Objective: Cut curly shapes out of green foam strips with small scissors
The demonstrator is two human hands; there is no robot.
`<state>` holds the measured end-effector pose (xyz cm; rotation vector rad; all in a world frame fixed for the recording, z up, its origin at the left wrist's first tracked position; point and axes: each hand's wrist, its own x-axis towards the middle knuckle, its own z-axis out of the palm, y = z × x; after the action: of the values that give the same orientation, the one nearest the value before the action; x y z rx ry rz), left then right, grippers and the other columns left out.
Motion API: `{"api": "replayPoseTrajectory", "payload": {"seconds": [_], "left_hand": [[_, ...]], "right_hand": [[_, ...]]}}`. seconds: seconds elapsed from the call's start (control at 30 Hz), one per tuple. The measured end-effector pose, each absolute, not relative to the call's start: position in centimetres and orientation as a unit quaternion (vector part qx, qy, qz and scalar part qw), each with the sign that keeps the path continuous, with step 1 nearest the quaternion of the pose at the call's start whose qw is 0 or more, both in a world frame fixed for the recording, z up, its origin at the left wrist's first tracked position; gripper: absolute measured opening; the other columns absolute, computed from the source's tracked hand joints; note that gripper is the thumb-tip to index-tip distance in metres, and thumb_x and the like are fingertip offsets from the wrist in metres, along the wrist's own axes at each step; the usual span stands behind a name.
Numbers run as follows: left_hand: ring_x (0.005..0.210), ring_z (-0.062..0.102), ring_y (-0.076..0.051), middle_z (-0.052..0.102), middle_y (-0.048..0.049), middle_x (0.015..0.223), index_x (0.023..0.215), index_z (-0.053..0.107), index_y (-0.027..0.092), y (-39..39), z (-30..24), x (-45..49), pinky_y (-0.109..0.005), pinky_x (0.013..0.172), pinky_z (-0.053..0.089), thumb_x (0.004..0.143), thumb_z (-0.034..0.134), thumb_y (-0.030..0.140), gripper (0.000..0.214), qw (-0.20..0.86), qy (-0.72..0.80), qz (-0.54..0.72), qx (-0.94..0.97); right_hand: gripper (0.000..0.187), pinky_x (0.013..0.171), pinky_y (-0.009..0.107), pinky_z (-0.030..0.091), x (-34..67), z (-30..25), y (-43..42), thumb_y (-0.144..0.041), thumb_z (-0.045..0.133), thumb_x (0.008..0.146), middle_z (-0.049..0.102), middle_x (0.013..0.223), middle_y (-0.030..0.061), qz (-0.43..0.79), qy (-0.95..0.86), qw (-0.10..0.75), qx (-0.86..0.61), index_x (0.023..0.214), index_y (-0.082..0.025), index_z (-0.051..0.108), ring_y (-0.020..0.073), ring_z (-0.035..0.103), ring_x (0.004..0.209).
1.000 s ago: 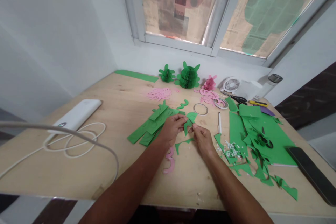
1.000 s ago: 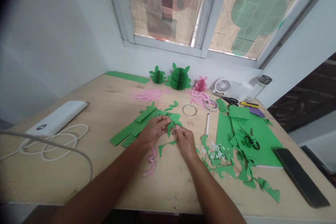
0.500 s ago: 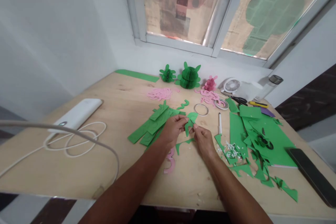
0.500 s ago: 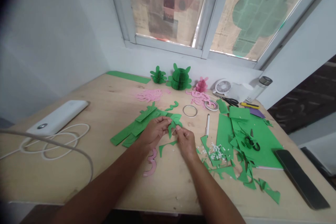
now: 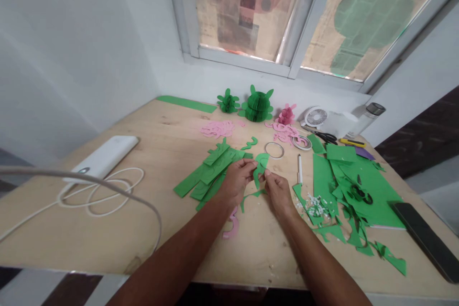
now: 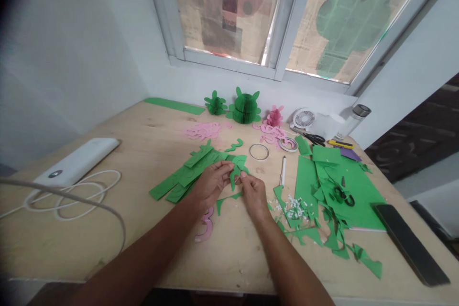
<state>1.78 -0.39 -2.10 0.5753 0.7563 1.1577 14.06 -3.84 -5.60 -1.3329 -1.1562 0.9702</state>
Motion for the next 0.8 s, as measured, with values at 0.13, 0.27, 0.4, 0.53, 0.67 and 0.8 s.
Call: {"api": "replayPoseTrajectory", "payload": {"seconds": [0.13,0.27,0.4,0.53,0.67,0.8], "left_hand": [[0.056,0.053,-0.009,0.057,0.0033,0.058,0.065,0.060,0.015,-0.34,-2.24,1.82,-0.025,0.062,0.046,0.053,0.081,0.023,0.025,0.734,0.341,0.527,0.258],[0.053,0.050,-0.008,0.055,0.0043,0.057,0.065,0.061,0.015,-0.30,-2.38,1.90,-0.023,0.057,0.042,0.052,0.083,0.022,0.026,0.745,0.324,0.524,0.254],[0.054,0.050,-0.008,0.055,0.0043,0.057,0.065,0.061,0.015,-0.30,-2.47,1.96,-0.023,0.057,0.042,0.053,0.083,0.022,0.026,0.752,0.314,0.522,0.253],[0.054,0.049,-0.008,0.054,0.0046,0.056,0.064,0.062,0.015,-0.48,-2.24,2.02,-0.023,0.057,0.041,0.054,0.082,0.024,0.025,0.737,0.329,0.527,0.266],[0.055,0.048,-0.008,0.054,0.0044,0.057,0.063,0.062,0.015,-0.77,-1.80,2.14,-0.022,0.057,0.040,0.057,0.080,0.025,0.022,0.696,0.355,0.550,0.295],[0.055,0.048,-0.008,0.056,0.0039,0.059,0.064,0.063,0.014,-0.80,-1.69,2.22,-0.022,0.057,0.041,0.055,0.081,0.025,0.023,0.709,0.342,0.548,0.281]], "right_hand": [[0.051,0.049,0.026,0.019,14.03,-5.39,-3.87,-0.062,0.054,0.081,0.032,0.049,-0.0062,0.401,-0.486,0.536,-0.561,0.063,-0.015,0.060,0.0108,0.028,0.049],[0.051,0.048,0.026,0.020,13.87,-5.03,-3.94,-0.063,0.054,0.081,0.032,0.048,-0.0064,0.411,-0.481,0.540,-0.555,0.056,-0.018,0.052,0.0105,0.028,0.048],[0.051,0.048,0.026,0.019,13.78,-4.85,-3.99,-0.061,0.054,0.082,0.030,0.047,-0.0067,0.420,-0.475,0.544,-0.550,0.053,-0.020,0.044,0.0101,0.027,0.047],[0.050,0.047,0.026,0.017,13.83,-4.91,-3.97,-0.062,0.055,0.081,0.031,0.046,-0.0072,0.426,-0.475,0.545,-0.543,0.057,-0.019,0.049,0.0098,0.026,0.047],[0.050,0.046,0.026,0.017,13.83,-4.98,-3.99,-0.063,0.056,0.081,0.031,0.045,-0.0074,0.427,-0.471,0.549,-0.543,0.059,-0.019,0.051,0.0097,0.025,0.046],[0.053,0.045,0.027,0.014,13.79,-4.93,-4.06,-0.066,0.055,0.080,0.028,0.043,-0.0078,0.444,-0.461,0.550,-0.536,0.054,-0.021,0.042,0.0094,0.023,0.044]]}}
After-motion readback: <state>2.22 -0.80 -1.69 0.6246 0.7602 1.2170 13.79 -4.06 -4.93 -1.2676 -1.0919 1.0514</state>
